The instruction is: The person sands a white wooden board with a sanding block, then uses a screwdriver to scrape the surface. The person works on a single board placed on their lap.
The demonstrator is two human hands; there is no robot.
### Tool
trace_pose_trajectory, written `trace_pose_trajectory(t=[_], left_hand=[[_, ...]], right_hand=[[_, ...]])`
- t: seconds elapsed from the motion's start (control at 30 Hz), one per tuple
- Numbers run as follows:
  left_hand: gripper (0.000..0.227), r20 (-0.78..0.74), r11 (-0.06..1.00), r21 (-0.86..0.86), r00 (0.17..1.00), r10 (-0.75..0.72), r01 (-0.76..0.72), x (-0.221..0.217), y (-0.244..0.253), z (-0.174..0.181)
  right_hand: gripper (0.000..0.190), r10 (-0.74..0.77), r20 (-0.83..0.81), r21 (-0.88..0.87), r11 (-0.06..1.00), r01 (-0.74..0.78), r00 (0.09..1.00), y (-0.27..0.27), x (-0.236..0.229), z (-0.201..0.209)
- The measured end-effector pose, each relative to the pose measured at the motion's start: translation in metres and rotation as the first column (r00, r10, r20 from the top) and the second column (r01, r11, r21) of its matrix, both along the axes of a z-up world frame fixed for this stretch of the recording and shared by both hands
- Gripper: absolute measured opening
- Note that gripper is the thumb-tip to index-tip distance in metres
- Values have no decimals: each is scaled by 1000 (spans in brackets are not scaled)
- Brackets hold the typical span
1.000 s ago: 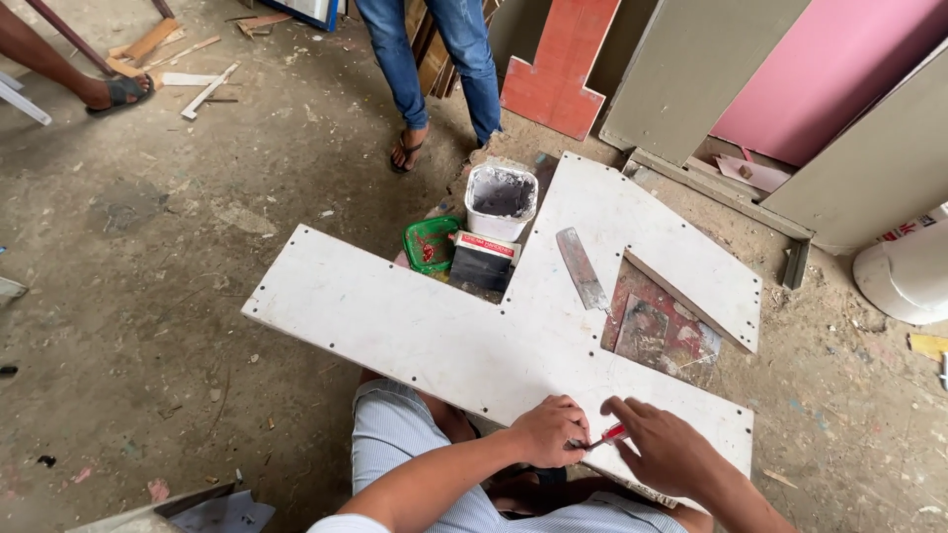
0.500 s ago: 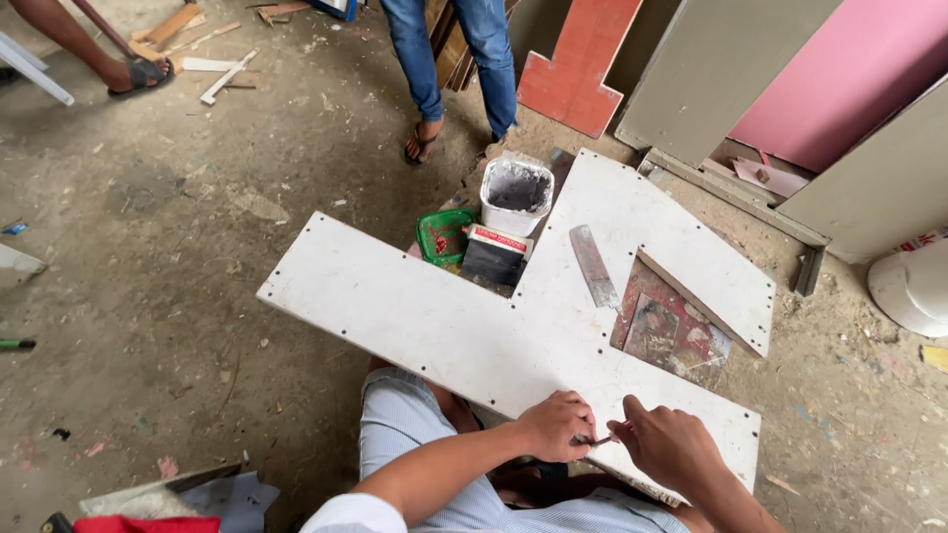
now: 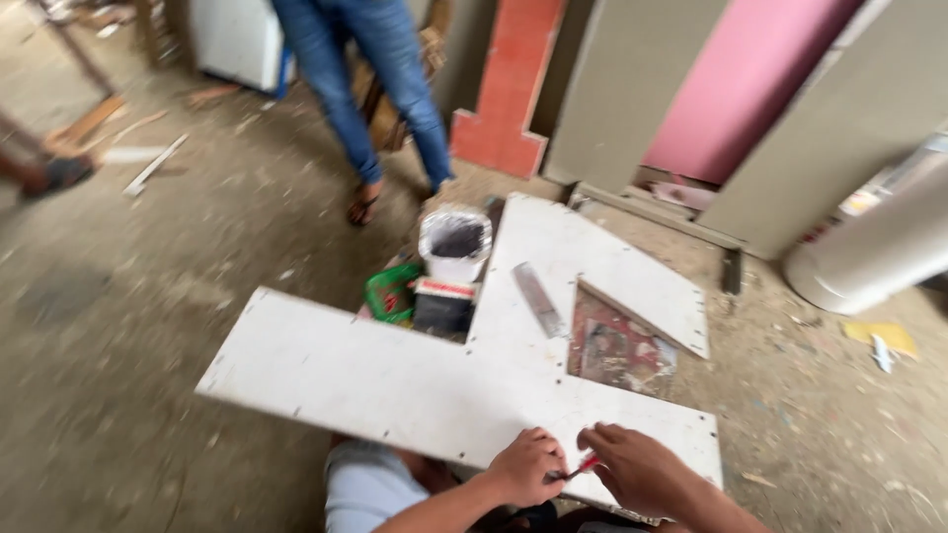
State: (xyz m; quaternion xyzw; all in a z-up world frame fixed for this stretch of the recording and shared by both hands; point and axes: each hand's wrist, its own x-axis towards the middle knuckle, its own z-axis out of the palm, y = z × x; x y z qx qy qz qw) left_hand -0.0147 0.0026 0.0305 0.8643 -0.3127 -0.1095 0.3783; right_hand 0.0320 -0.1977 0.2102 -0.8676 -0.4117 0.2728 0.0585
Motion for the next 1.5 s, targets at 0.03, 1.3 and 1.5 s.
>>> trace_pose_trajectory(t=[0.03,1.3,1.5], left_hand=[[28,15,999,3,999,-44,44,6,1,-2],[12,91,997,7,993,77,-78,12,-11,-32],[14,86,997,-29,994,69,-67,10,-10,-33]], right_hand=[[23,-44,15,3,999,44,999,-1,1,-8],[22,18,188,-298,954,39,982,22,-24,-16],[55,-30,0,-362,932,28,1000,26,-13,-12]])
